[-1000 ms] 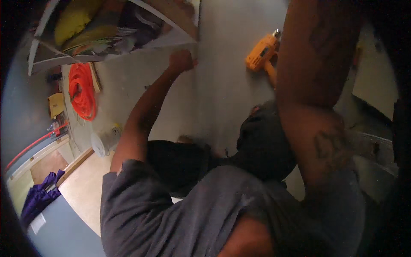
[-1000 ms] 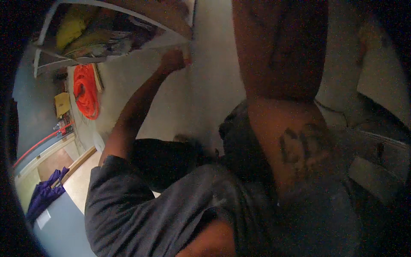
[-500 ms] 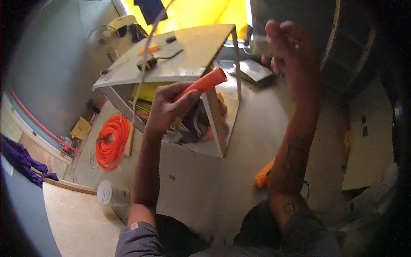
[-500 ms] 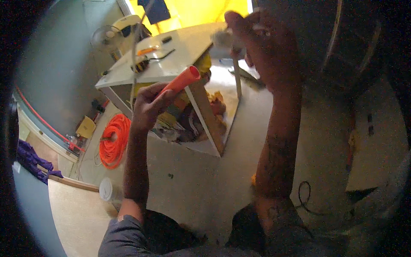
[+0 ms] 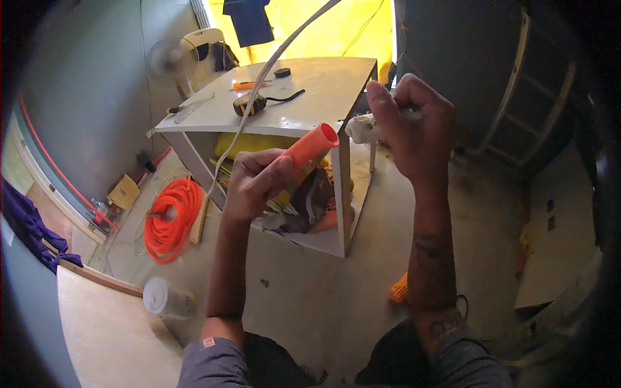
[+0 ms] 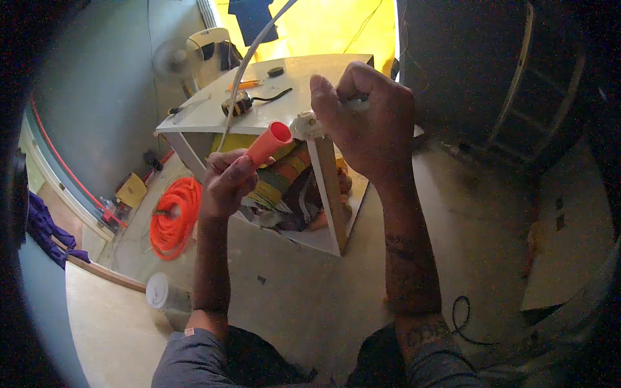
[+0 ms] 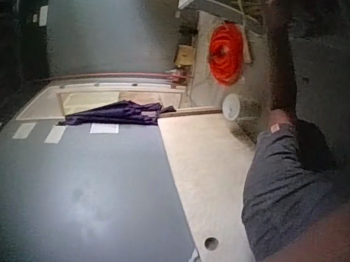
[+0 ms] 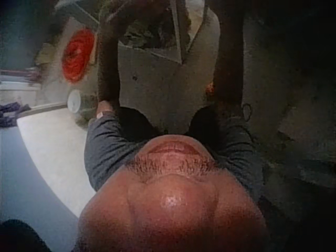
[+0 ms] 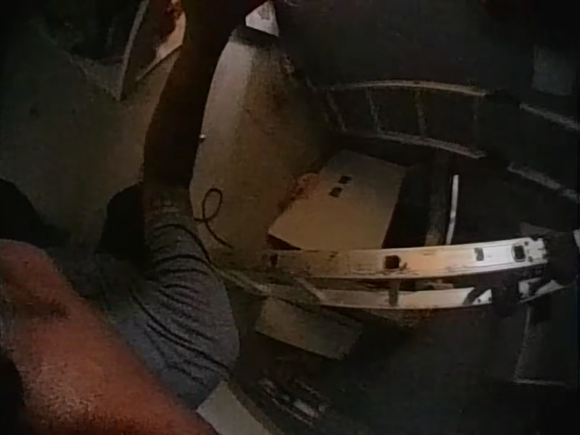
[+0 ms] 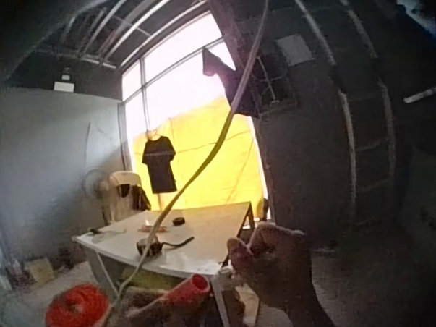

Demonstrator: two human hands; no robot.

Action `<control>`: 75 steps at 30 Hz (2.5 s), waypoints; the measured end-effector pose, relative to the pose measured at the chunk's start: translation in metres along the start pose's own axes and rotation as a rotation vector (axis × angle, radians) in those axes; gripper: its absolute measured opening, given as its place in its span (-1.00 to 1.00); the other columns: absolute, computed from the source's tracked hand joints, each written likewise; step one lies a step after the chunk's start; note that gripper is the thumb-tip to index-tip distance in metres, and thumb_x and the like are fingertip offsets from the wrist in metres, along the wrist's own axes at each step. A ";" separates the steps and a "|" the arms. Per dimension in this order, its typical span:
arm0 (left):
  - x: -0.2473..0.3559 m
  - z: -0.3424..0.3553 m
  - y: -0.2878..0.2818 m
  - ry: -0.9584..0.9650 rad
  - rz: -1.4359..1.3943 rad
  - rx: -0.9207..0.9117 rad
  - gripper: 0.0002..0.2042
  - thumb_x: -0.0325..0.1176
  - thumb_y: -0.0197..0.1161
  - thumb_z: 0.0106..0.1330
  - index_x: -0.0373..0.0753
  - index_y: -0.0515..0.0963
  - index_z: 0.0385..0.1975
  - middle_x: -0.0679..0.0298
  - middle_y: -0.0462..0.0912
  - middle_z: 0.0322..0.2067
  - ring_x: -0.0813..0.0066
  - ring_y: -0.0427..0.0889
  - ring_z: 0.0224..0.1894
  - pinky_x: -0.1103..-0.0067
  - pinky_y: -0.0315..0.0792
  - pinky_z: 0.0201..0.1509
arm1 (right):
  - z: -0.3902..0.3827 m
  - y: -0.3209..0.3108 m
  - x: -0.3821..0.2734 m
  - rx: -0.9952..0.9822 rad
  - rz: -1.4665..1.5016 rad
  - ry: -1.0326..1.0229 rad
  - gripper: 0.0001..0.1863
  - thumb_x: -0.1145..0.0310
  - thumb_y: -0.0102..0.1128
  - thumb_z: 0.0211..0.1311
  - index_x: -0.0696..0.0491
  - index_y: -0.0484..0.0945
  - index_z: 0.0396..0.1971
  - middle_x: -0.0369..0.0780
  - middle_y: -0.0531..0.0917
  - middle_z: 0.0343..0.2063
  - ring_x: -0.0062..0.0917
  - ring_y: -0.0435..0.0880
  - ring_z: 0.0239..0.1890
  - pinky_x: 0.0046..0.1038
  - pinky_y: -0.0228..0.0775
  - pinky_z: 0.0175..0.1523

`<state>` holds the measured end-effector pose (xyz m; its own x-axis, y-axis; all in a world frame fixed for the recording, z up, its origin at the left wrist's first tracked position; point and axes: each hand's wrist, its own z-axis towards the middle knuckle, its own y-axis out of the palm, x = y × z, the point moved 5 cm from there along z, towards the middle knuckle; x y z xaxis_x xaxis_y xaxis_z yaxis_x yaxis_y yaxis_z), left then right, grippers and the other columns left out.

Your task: The person fits a smaller white PVC pipe into a larger orange PVC pipe by hand, heats the joint with a heat gun, and then attempts to hammer the pieces together.

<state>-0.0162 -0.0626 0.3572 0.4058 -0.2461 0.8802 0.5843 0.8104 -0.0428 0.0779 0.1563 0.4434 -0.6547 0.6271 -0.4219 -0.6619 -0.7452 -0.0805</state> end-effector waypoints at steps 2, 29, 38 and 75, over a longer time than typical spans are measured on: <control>0.003 -0.001 -0.002 -0.012 0.042 -0.015 -0.70 -0.21 0.23 0.33 -0.38 0.66 -0.23 0.48 0.46 -0.65 0.81 0.22 -0.66 0.73 0.00 -0.61 | 0.000 0.003 0.000 0.007 -0.003 0.005 -0.63 0.24 0.33 0.15 0.10 0.45 -0.71 -0.28 0.49 -0.79 -0.69 0.43 -0.70 -0.50 0.29 -0.54; 0.027 -0.008 -0.007 0.190 0.681 0.075 -0.69 -0.28 0.44 0.13 -0.34 0.67 -0.20 0.30 0.65 -0.59 0.73 0.56 -0.51 0.67 0.46 -0.39 | -0.027 0.046 0.015 0.021 -0.139 -0.090 -0.64 0.41 0.31 0.01 0.10 0.30 -0.78 -0.25 0.35 -0.85 -0.63 0.31 -0.80 -0.49 0.26 -0.61; 0.003 -0.010 -0.012 -0.125 0.229 -0.081 -0.67 -0.25 0.39 0.17 -0.42 0.67 -0.22 0.45 0.56 -0.57 0.72 0.45 -0.48 0.69 0.35 -0.40 | -0.038 0.041 0.007 0.008 0.005 -0.475 -0.59 0.48 0.33 0.01 0.04 0.24 -0.80 -0.32 0.26 -0.86 -0.68 0.25 -0.81 -0.54 0.16 -0.68; -0.020 -0.024 0.055 0.350 0.908 0.112 -0.95 -0.29 0.30 -0.03 -0.05 0.61 -0.60 0.18 0.52 -0.72 0.16 0.62 -0.59 0.33 0.49 -0.47 | -0.058 0.007 -0.051 -0.276 -0.360 -0.495 -0.62 0.55 0.28 0.03 0.04 0.24 -0.78 -0.29 0.30 -0.82 -0.60 0.30 -0.83 -0.50 0.21 -0.68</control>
<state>0.0244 -0.0262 0.3262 0.8641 0.3670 0.3444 -0.1160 0.8111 -0.5733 0.1276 0.1065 0.4121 -0.5445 0.8282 0.1327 -0.7955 -0.4597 -0.3946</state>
